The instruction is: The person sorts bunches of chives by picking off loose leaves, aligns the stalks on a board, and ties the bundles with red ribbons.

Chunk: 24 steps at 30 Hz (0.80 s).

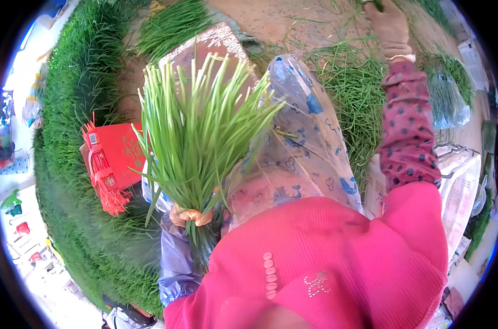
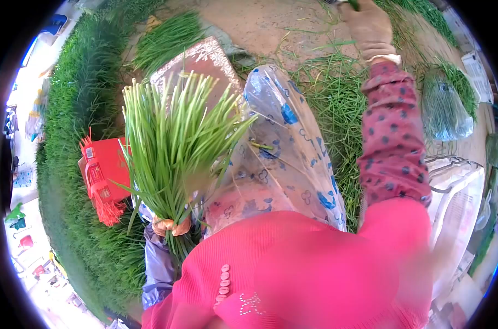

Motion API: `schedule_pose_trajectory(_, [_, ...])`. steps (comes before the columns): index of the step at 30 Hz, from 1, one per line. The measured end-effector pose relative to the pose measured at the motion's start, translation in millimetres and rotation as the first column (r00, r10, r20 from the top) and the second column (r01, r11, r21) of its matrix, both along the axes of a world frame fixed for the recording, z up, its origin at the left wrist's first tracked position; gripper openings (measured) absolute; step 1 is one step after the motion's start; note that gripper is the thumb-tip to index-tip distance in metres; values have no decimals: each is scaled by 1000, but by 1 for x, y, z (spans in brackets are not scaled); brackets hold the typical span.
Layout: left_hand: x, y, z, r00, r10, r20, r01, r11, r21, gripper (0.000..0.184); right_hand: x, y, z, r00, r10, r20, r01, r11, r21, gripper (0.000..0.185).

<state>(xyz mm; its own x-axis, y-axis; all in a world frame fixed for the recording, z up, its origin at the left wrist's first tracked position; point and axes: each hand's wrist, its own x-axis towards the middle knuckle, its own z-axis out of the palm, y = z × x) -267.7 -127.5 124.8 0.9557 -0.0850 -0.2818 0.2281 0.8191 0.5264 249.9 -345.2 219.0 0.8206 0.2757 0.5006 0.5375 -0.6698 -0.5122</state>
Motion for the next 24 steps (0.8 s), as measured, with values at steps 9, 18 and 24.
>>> schedule_pose_trajectory(9, [1,2,-8,993,70,94,-44,967,-252,81,-29,-12,-46,640,506,-578,-614,789,10,75])
schedule_pose_trajectory(18, [13,-5,14,996,74,52,-67,989,-132,75,-139,87,-56,223,735,-641,-543,640,544,41])
schedule_pose_trajectory(24, [-4,6,1,1000,-16,-2,15,998,-60,83,-84,60,-51,674,472,-568,-280,875,395,20])
